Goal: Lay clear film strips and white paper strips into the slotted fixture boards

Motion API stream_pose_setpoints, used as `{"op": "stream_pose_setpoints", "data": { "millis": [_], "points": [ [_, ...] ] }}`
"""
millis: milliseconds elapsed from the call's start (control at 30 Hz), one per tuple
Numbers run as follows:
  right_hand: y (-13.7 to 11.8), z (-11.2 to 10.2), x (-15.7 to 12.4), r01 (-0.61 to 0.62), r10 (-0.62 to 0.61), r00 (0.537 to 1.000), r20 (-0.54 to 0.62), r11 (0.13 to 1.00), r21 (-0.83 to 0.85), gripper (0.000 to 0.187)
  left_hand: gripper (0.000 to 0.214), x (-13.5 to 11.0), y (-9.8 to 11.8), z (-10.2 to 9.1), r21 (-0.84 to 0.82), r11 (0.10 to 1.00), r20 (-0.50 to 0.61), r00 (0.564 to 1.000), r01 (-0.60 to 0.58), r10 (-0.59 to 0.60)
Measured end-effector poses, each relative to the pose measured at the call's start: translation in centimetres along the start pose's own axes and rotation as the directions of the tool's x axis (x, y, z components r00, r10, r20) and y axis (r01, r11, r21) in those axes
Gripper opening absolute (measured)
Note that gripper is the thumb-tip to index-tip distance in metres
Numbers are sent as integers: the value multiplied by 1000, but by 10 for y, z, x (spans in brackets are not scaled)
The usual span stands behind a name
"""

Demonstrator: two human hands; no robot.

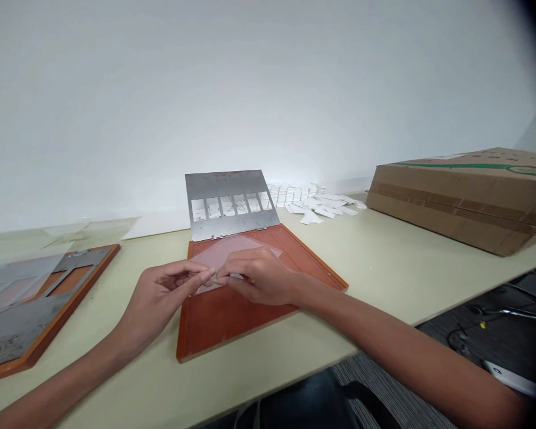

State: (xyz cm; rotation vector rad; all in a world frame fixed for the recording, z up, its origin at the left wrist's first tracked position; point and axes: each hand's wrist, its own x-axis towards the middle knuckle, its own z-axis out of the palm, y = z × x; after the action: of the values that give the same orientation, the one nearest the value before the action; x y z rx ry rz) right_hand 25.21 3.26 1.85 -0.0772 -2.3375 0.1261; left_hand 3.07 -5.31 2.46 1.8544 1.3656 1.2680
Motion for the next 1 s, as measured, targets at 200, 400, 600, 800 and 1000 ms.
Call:
{"op": "stream_pose_setpoints", "data": {
  "millis": [200, 400, 600, 800, 1000],
  "points": [
    [4, -7, 4, -27, 22, 999, 48, 994, 108, 29, 32, 5, -3, -3, -81, 989, 156, 982, 122, -108],
    [8, -13, 3, 15, -23, 998, 58, 992, 128, 26, 32, 8, -6, -6, -142, 974, 275, 952, 176, -132],
    [13, -13, 1, 91, -93, 995, 34, 994, 66, 16, 32, 6, -2, -8, -145, 971, 321, 938, 188, -134],
    [6, -10, -1, -66, 38, 989, -143, 979, -191, 32, 32, 7, -3, -6, -230, 946, 232, 957, 226, -172],
    [-12, 4, 2, -247, 240, 957, -163, 969, -25, 53, 31, 4, -3, 3, -345, 919, 27, 981, 189, -192]
  ]
}}
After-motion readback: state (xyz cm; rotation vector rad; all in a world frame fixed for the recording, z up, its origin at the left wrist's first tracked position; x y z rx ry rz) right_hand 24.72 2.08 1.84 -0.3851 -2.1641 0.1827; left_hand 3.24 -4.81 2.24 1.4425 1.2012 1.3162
